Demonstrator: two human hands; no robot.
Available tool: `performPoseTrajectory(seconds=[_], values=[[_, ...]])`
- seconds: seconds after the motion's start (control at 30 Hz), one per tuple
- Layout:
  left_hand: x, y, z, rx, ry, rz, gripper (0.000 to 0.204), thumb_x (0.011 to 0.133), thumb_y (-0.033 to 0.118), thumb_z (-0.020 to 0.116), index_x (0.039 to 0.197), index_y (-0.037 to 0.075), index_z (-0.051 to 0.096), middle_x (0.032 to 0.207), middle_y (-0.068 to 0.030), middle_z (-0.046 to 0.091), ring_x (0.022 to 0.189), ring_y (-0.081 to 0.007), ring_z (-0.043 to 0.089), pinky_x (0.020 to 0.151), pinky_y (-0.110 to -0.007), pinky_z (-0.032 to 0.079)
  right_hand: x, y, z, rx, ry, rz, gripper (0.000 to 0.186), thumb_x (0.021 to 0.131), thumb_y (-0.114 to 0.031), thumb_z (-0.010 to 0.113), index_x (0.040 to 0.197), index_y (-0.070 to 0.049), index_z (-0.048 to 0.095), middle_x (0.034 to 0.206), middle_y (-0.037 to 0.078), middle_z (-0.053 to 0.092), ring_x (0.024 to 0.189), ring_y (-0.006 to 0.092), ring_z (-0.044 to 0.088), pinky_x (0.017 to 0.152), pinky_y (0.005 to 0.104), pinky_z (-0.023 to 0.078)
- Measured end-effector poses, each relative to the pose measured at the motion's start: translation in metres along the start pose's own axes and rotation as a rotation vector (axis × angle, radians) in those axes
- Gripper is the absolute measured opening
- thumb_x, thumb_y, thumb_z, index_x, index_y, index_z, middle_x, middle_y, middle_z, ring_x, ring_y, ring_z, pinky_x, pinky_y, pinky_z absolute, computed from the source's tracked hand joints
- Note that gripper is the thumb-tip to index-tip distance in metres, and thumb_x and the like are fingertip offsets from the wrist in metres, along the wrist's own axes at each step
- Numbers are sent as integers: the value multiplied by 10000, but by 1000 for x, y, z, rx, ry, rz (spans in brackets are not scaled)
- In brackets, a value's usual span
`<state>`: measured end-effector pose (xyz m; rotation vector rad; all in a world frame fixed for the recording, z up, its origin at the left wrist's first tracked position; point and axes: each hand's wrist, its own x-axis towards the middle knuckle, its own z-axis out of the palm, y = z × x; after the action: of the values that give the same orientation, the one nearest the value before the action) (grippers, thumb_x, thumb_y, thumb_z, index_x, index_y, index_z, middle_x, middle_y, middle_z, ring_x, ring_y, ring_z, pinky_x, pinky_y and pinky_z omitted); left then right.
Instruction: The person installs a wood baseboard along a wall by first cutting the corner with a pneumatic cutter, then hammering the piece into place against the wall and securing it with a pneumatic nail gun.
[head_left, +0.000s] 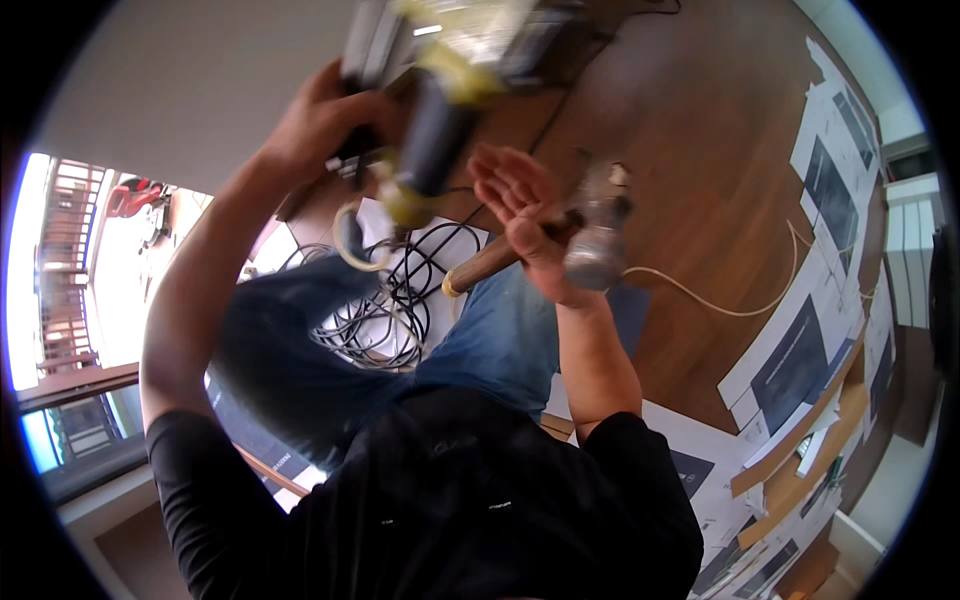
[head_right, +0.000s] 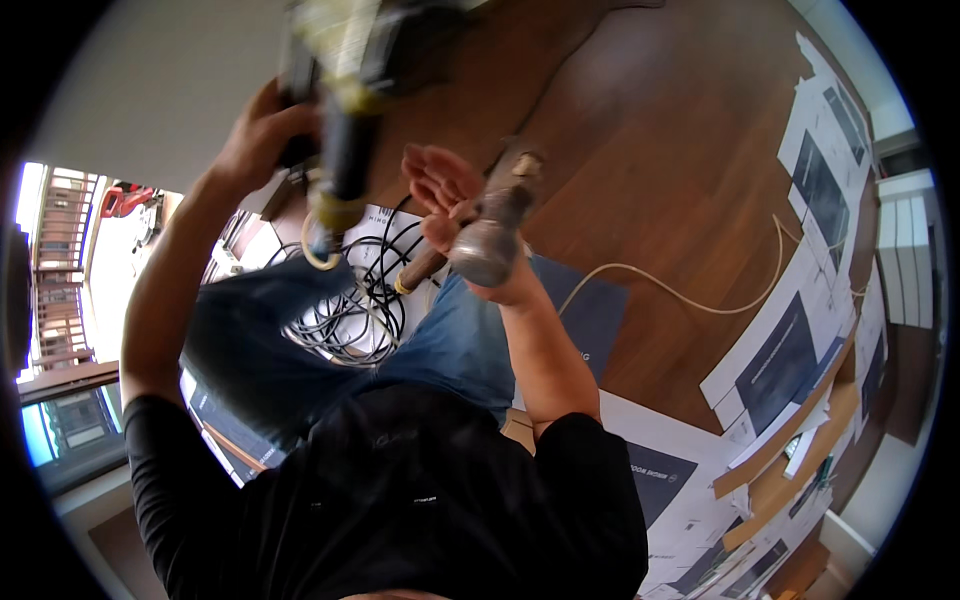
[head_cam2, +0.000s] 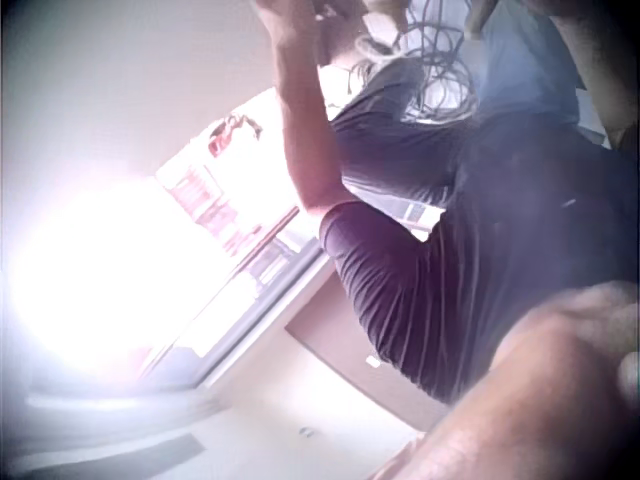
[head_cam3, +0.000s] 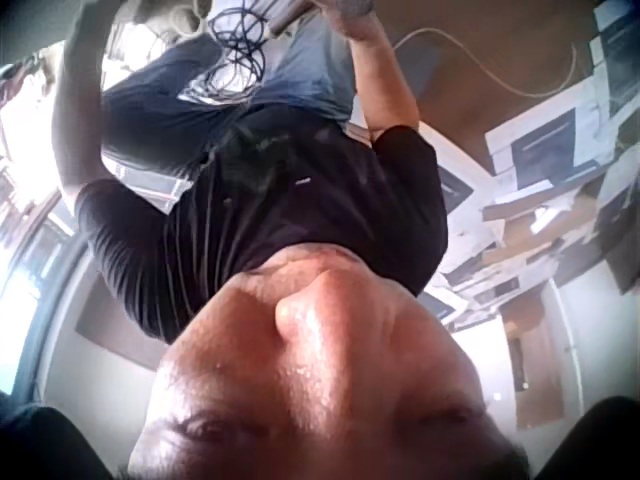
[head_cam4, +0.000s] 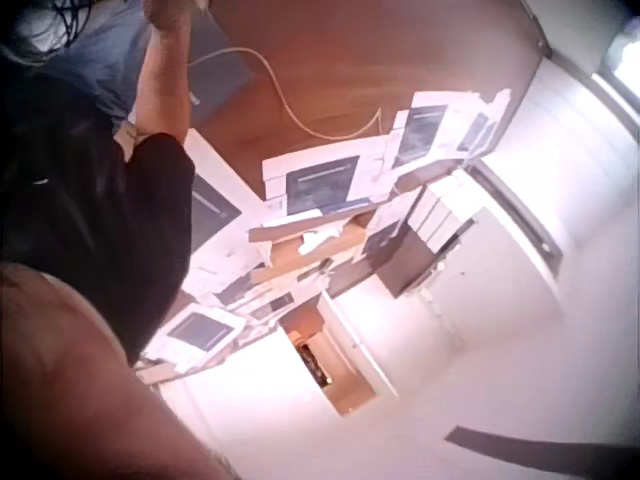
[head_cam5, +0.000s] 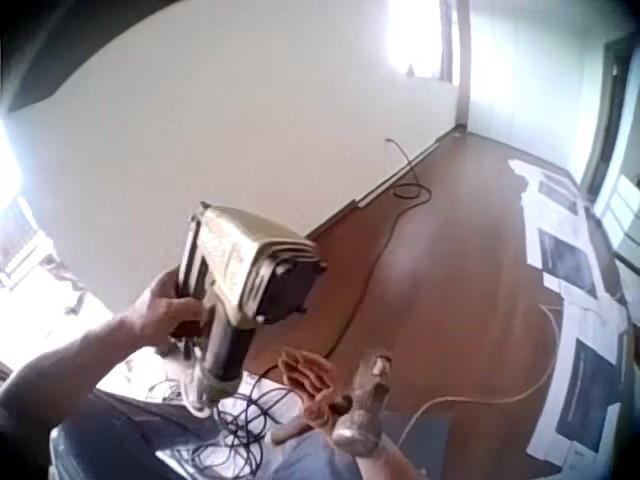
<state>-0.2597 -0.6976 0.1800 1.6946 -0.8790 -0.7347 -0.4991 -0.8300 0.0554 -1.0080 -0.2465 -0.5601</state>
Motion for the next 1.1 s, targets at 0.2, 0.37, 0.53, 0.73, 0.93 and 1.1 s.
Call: performPoseTrajectory(seconds=[0.2, 0.37, 0.53, 0.73, 0.93, 1.1], values=[[69, 15, 111, 277, -394, 130, 572, 760, 236, 792, 1232, -48, 638, 974, -132, 719, 914, -201, 683, 793, -366, 568, -16, -56, -9, 20, 70, -114, 844, 943, -319, 738, 1598, -28, 291, 1533, 192, 488, 1438, 345, 451, 1235, 517, 274], [126, -16, 159, 141, -798, 91, 545, 774, 298, 767, 1186, -44, 664, 1061, -205, 721, 1005, -301, 689, 845, -420, 546, -3, -40, -20, 13, 313, -259, 725, 914, -315, 740, 1497, -79, 380, 1270, 119, 583, 1199, 286, 557, 1202, 522, 289], [241, -123, 109, 554, -710, 644, 575, 917, 432, 707, 1296, 8, 620, 1227, -214, 674, 1181, -347, 628, 981, -446, 501, 44, -23, -66, -101, 438, -28, 621, 977, -223, 673, 1487, -65, 356, 1272, 123, 527, 1201, 284, 507, 1165, 503, 347], [332, -347, -1, -35, -108, -106, 361, 964, 361, 653, 1162, 62, 696, 1036, -104, 726, 937, -247, 702, 795, -383, 570, 91, 34, -213, -780, 616, 357, 393, 998, -86, 617, 1374, -34, 517, 1246, 166, 609, 1102, 297, 619, 1025, 436, 496], [300, -555, -71, -533, 614, -724, 242, 967, 298, 627, 1022, 77, 710, 931, -55, 716, 810, -183, 696, 705, -349, 551, 171, 144, -367, -1731, -56, 833, 387, 922, -188, 717, 1221, 44, 637, 1059, 232, 694, 956, 443, 662, 841, 478, 522], [285, -598, -129, -784, 834, -874, 356, 1058, 416, 582, 1179, 89, 653, 972, -20, 695, 846, -144, 681, 736, -306, 533, 218, 238, -439, -1790, -340, 941, 491, 862, -162, 735, 1310, 12, 632, 1221, 218, 661, 1165, 442, 580, 1066, 519, 429]])
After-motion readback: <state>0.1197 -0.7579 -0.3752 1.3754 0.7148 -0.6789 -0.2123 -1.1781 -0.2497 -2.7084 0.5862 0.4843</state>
